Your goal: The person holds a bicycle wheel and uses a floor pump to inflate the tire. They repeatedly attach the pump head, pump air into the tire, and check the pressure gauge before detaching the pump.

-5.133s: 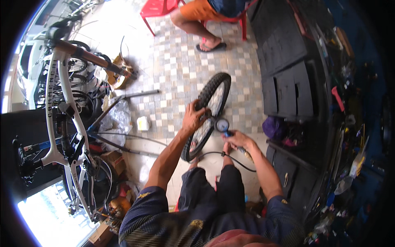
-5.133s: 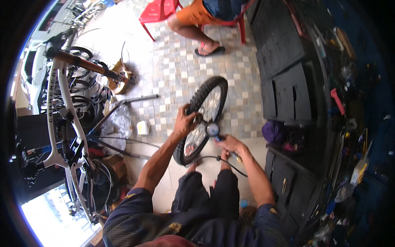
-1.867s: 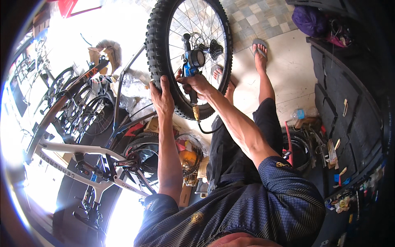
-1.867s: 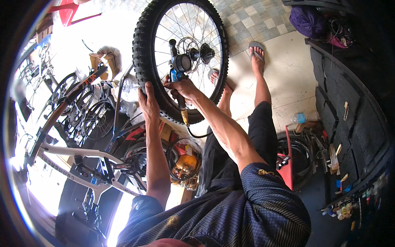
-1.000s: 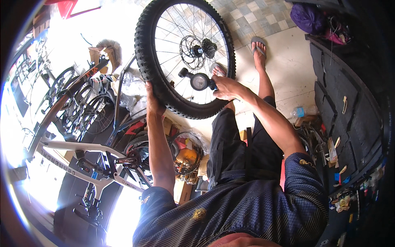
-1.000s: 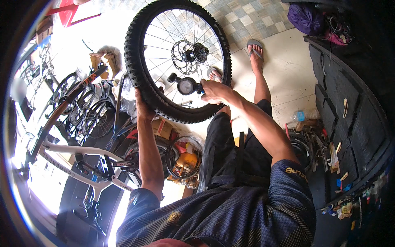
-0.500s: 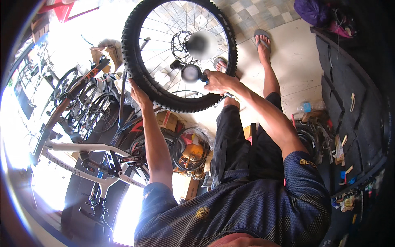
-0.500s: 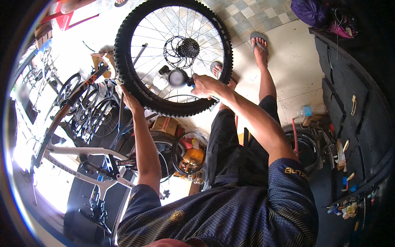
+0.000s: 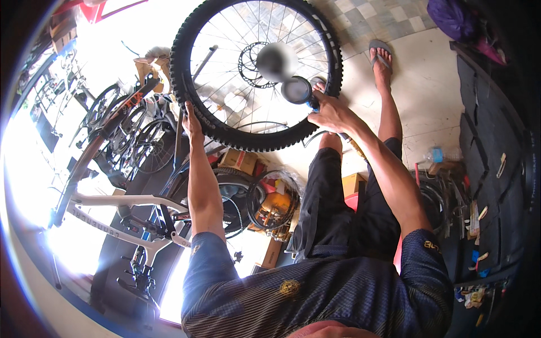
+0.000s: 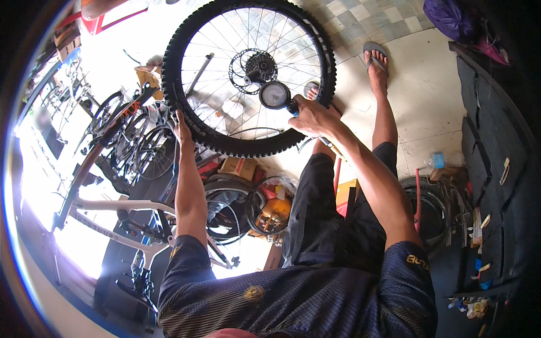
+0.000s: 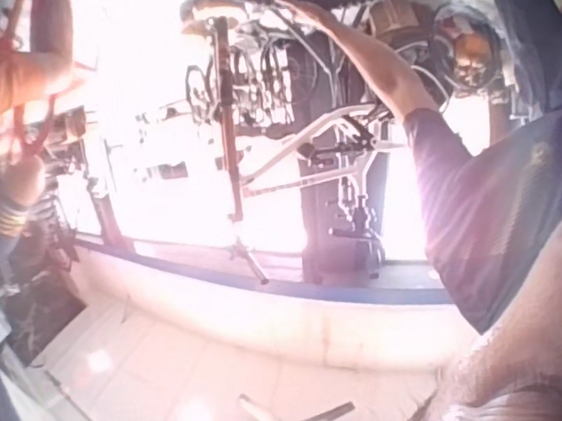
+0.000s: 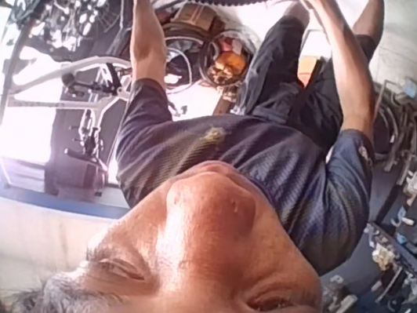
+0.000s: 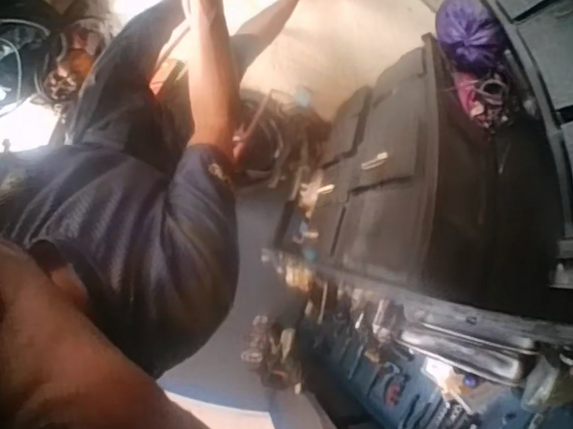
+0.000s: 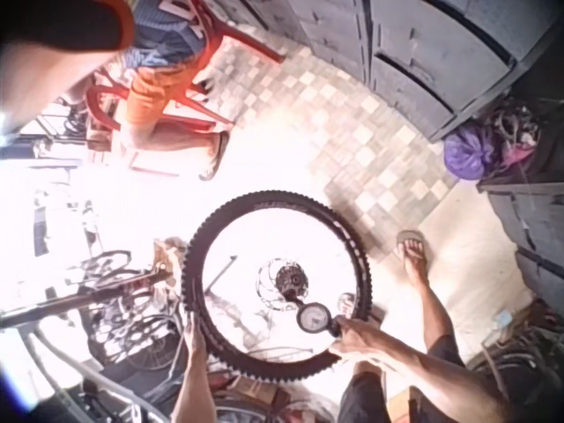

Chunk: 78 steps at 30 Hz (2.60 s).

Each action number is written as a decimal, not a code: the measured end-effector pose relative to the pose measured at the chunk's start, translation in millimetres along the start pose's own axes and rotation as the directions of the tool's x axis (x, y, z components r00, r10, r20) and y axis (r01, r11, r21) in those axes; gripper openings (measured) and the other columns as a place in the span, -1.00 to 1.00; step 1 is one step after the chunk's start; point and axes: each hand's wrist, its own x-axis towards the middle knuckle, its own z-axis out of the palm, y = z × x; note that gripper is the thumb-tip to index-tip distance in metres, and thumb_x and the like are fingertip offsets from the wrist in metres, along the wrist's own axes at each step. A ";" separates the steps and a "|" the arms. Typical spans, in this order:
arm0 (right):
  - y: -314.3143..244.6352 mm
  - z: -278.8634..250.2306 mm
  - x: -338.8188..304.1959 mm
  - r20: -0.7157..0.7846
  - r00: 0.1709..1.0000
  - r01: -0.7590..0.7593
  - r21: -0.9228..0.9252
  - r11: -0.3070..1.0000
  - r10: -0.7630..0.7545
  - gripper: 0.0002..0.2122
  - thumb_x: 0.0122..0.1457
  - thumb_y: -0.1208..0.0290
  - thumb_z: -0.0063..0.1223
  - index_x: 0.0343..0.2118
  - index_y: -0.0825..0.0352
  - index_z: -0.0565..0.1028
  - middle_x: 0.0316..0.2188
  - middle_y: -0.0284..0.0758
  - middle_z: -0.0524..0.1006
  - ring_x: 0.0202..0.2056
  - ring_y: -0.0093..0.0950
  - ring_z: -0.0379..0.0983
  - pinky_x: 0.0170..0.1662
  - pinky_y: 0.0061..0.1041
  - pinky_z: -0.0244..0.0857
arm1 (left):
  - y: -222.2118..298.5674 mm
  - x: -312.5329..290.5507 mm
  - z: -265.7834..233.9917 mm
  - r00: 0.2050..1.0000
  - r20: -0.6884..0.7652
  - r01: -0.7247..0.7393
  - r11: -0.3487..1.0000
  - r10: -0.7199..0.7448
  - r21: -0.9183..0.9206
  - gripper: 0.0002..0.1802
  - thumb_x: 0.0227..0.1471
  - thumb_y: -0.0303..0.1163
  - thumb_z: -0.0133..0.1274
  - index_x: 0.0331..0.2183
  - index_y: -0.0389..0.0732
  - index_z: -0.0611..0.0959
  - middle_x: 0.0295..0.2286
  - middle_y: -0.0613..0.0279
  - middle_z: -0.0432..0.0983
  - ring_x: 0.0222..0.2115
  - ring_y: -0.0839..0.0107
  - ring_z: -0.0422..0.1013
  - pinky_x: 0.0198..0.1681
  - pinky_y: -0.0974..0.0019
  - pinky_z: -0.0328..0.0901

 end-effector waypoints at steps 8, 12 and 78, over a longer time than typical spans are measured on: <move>0.8 0.1 -11.4 -0.087 0.985 -0.141 0.116 0.983 0.151 -0.80 0.05 0.41 0.08 -0.67 0.15 0.39 -0.64 -0.39 0.32 -0.32 -0.39 0.35 -0.11 -0.31 0.18 | -8.9 9.9 0.0 0.999 -0.030 0.014 1.000 -0.013 0.023 -0.10 0.11 0.31 0.12 0.05 -0.41 0.59 -0.20 0.16 0.58 -0.24 0.38 0.42 -0.10 0.24 0.33; -0.8 7.9 -17.1 -0.336 0.913 -0.177 0.186 0.966 0.232 -0.82 0.04 0.41 0.10 -0.65 0.16 0.40 -0.62 -0.38 0.32 -0.29 -0.37 0.36 -0.08 -0.31 0.19 | -6.0 2.3 2.7 0.999 -0.038 0.005 1.000 -0.006 -0.014 -0.14 0.12 0.29 0.13 0.04 -0.38 0.60 -0.22 0.17 0.58 -0.28 0.41 0.43 -0.16 0.27 0.35; -39.5 -115.4 91.7 0.574 0.800 -0.584 0.678 0.447 0.175 -0.69 0.15 0.23 0.03 -0.18 0.38 0.45 -0.20 0.13 0.50 0.14 0.00 0.35 0.23 -0.06 0.16 | 128.6 -148.1 33.1 0.885 -0.087 -0.437 0.880 0.458 0.186 -0.26 -0.02 0.20 0.29 -0.38 -0.41 0.53 -0.50 -0.22 0.55 -0.47 -0.13 0.52 -0.36 -0.01 0.37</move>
